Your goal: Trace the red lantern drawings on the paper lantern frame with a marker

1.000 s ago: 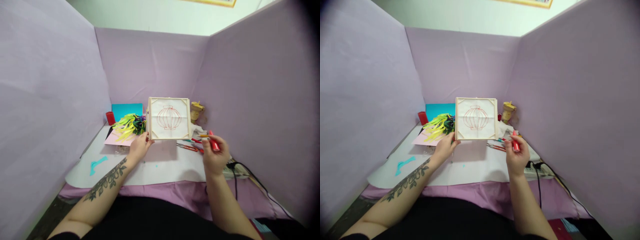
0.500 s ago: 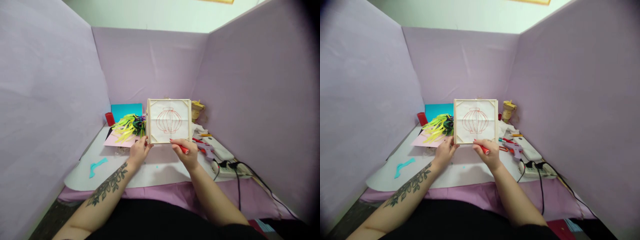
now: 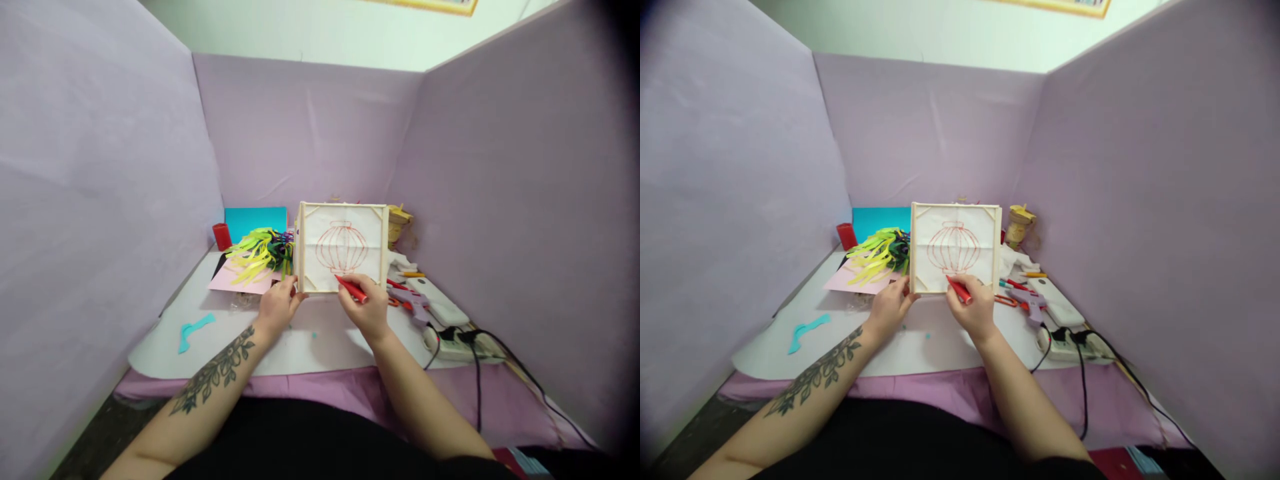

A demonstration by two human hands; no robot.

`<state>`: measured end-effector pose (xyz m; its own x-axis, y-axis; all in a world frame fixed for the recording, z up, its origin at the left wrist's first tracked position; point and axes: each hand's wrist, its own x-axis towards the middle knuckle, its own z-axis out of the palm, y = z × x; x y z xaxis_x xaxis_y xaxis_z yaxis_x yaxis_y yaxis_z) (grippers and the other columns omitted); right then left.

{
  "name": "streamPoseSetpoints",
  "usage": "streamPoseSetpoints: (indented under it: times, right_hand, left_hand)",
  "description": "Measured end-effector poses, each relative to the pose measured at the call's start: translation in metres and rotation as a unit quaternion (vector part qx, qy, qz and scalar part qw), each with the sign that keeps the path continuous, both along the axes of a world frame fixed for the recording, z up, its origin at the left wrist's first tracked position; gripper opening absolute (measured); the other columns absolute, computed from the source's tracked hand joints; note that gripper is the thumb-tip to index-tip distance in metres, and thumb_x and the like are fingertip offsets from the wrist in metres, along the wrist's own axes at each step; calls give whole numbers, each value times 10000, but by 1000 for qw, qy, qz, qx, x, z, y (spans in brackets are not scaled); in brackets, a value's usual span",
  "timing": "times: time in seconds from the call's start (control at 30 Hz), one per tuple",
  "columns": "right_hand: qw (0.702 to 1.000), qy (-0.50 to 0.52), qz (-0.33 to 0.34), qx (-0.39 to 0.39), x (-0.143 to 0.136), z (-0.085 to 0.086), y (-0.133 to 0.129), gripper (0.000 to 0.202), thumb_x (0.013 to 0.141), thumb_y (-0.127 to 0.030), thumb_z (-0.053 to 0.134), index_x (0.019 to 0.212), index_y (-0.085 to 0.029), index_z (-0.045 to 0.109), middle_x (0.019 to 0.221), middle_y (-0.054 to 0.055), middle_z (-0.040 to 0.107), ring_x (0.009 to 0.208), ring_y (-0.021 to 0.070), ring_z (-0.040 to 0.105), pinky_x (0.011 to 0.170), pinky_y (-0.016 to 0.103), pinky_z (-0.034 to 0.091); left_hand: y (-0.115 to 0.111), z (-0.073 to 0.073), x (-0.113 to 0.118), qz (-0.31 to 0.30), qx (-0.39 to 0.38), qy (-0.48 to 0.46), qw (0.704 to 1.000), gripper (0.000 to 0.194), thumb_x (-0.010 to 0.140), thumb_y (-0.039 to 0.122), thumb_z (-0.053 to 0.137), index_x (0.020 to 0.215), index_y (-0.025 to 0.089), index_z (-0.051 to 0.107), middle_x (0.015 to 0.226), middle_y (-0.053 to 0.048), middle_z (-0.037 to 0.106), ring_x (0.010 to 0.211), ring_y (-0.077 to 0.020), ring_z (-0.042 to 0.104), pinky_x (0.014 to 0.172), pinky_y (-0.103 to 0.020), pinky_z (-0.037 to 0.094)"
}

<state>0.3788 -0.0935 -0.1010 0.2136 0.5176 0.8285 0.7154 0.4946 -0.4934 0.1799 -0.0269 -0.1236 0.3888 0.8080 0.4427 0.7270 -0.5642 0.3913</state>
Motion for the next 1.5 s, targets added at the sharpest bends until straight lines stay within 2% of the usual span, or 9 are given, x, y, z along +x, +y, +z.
streamPoseSetpoints:
  times: [0.27, 0.83, 1.0, 1.1, 1.3, 1.43, 1.5]
  right_hand:
    - [1000, -16, -22, 8, -1, -1, 1, 108, 798, -212, 586, 892, -224, 639, 804, 27, 700, 714, 177, 664, 680, 307, 542]
    - [999, -32, -26, 16, 1, 0, 0, 104, 802, -209, 597, 890, -218, 651, 807, 26, 705, 711, 169, 663, 685, 294, 539]
    - [1000, -27, -8, 6, 1, 0, 0, 69, 794, -209, 612, 847, -205, 657, 760, 19, 698, 674, 156, 655, 661, 271, 529]
    - [1000, -14, -12, 14, 1, 0, 0, 85, 797, -204, 609, 866, -205, 660, 804, 31, 711, 712, 166, 667, 680, 280, 532]
    - [1000, -23, 10, -10, 2, 1, -1, 57, 790, -202, 620, 833, -205, 657, 740, 13, 691, 654, 152, 647, 644, 265, 518]
    - [1000, -23, -1, 7, 2, 2, -2, 77, 799, -200, 609, 862, -200, 653, 793, 31, 704, 700, 160, 660, 668, 268, 521]
    - [999, -35, 12, -2, 2, 2, -2, 62, 796, -198, 609, 840, -202, 652, 756, 22, 693, 672, 153, 652, 653, 261, 514]
  left_hand:
    - [-2, 2, 1, -2, -3, 1, 1000, 289, 894, 357, 562, 1136, 202, 541, 908, -57, 681, 889, -220, 641, 774, -317, 474]
    - [-3, 3, 1, -9, 9, 1, 1000, 297, 887, 368, 583, 1116, 182, 554, 885, -60, 682, 871, -221, 637, 777, -318, 474]
    - [-2, 2, 1, -14, 31, 1, 999, 298, 882, 363, 594, 1100, 162, 562, 866, -59, 678, 846, -219, 635, 752, -316, 473]
    - [-2, 1, 1, -16, 43, 1, 999, 292, 881, 357, 598, 1100, 165, 564, 858, -52, 676, 837, -213, 635, 744, -309, 470]
    - [-2, 0, 1, -13, 44, 1, 999, 280, 877, 361, 605, 1081, 172, 570, 834, -42, 670, 810, -205, 632, 724, -300, 464]
    - [-2, 0, 0, -14, 48, 2, 999, 290, 873, 358, 612, 1086, 165, 573, 841, -46, 673, 817, -208, 632, 734, -306, 468]
    - [-2, 0, 1, -15, 48, 2, 999, 293, 869, 356, 618, 1082, 159, 576, 839, -49, 674, 815, -210, 632, 735, -308, 469]
